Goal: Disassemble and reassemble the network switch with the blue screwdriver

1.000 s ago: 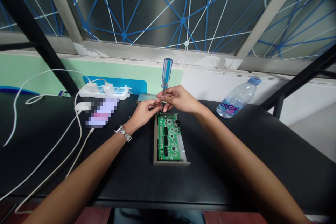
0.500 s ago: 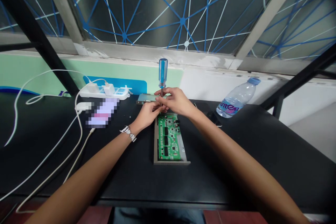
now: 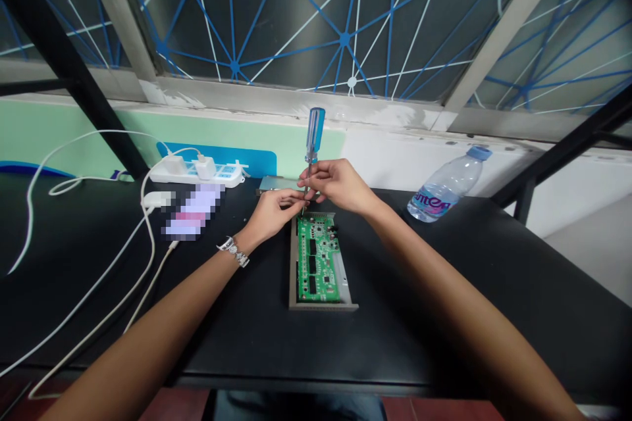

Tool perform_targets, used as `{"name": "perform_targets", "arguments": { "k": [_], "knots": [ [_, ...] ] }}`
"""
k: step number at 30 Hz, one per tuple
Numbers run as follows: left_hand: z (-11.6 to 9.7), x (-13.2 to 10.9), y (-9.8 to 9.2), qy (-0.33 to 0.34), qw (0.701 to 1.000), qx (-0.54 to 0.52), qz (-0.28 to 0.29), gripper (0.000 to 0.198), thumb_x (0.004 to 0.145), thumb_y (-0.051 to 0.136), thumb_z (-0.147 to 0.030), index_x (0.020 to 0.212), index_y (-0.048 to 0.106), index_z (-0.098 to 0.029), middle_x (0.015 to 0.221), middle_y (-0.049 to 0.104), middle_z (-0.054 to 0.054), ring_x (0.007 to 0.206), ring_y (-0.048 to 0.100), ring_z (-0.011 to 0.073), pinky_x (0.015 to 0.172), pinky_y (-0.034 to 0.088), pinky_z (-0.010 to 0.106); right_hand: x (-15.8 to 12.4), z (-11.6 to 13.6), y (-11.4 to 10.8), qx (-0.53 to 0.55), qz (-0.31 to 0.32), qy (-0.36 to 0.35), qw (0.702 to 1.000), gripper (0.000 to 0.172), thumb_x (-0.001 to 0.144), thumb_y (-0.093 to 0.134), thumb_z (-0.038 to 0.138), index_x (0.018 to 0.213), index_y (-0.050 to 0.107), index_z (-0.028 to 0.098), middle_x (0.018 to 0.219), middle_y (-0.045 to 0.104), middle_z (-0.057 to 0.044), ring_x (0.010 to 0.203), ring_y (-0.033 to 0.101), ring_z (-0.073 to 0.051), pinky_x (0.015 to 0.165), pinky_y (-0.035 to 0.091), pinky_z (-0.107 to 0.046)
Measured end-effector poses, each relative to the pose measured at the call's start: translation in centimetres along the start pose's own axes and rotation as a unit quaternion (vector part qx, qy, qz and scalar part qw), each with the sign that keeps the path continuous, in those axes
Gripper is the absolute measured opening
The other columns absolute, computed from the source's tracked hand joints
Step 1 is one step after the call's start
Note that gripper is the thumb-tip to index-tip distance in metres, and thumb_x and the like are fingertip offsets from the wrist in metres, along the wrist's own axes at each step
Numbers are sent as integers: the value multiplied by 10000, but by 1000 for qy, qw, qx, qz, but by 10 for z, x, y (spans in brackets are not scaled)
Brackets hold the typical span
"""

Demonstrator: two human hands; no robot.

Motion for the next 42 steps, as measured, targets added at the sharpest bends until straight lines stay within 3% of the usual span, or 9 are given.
{"name": "perform_targets", "arguments": {
  "k": [7, 10, 14, 16, 23, 31, 34, 38, 42],
  "knots": [
    [0, 1, -1, 36, 998, 44, -2, 188, 887, 650, -300, 951, 717, -136, 978, 768, 107, 929, 725, 228, 857, 563, 350, -1, 0, 10, 29, 29, 10, 999, 147, 871, 561, 203, 998, 594, 135, 1008, 711, -101, 615, 688, -123, 520, 528, -247],
    [3, 3, 1, 37, 999, 39, -4, 208, 887, 654, -316, 938, 705, -121, 982, 766, 120, 935, 724, 238, 873, 553, 358, -2, 1, 12, 29, 18, 16, 999, 150, 868, 571, 200, 1003, 587, 138, 956, 704, -87, 601, 673, -126, 516, 534, -258],
    [1, 5, 10, 41, 999, 12, 8, 251, 905, 632, -360, 916, 698, -119, 940, 769, 111, 907, 728, 233, 867, 556, 354, -2, -1, 15, -15, -3, 3, 1000, 176, 872, 607, 268, 1009, 616, 159, 658, 641, -17, 587, 655, -158, 514, 521, -277],
    [0, 6, 13, 40, 999, -3, 12, 272, 909, 627, -384, 917, 700, -122, 917, 770, 105, 887, 732, 232, 842, 567, 349, -2, -2, 13, -42, -21, -13, 999, 176, 864, 626, 306, 983, 630, 176, 620, 627, -7, 581, 652, -164, 534, 529, -295],
    [8, 4, 9, -3, 999, -43, -7, 232, 842, 704, -345, 927, 705, -129, 942, 779, 113, 900, 743, 237, 869, 582, 387, 0, -6, -1, -16, -52, -8, 998, 201, 756, 730, 312, 760, 582, 176, 706, 637, -28, 595, 663, -166, 531, 560, -309],
    [1, 0, -4, 9, 1000, 16, -19, 195, 843, 694, -308, 954, 715, -149, 950, 772, 94, 876, 733, 208, 853, 584, 349, -2, 0, -1, -24, -9, -5, 1000, 109, 778, 658, 247, 828, 603, 167, 848, 665, -48, 647, 679, -155, 528, 520, -268],
    [0, 1, -1, 16, 1000, 7, -4, 202, 862, 677, -307, 975, 702, -141, 979, 766, 100, 905, 728, 208, 880, 569, 349, -3, 1, 3, -13, 4, -6, 1000, 86, 797, 617, 209, 865, 607, 157, 870, 669, -57, 637, 671, -146, 517, 512, -264],
    [-1, 2, 8, 27, 999, -19, 17, 218, 892, 645, -336, 942, 703, -132, 986, 766, 111, 930, 726, 220, 890, 561, 363, -4, -1, 10, -13, 17, 15, 1000, 118, 836, 569, 190, 935, 626, 161, 733, 650, -31, 638, 667, -158, 562, 527, -286],
    [2, 0, 7, 15, 999, -30, -7, 230, 863, 678, -355, 904, 702, -130, 882, 770, 95, 848, 732, 223, 845, 574, 369, -5, 3, 10, -82, -3, -22, 996, 140, 828, 648, 287, 910, 647, 174, 848, 702, -49, 639, 671, -160, 591, 509, -302]
  ]
}}
Point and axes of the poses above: each hand's wrist, its own x-axis towards the middle knuckle, its own y-axis out of the palm, z = x × y, the point moved 9 cm from there along x, towards the middle knuckle
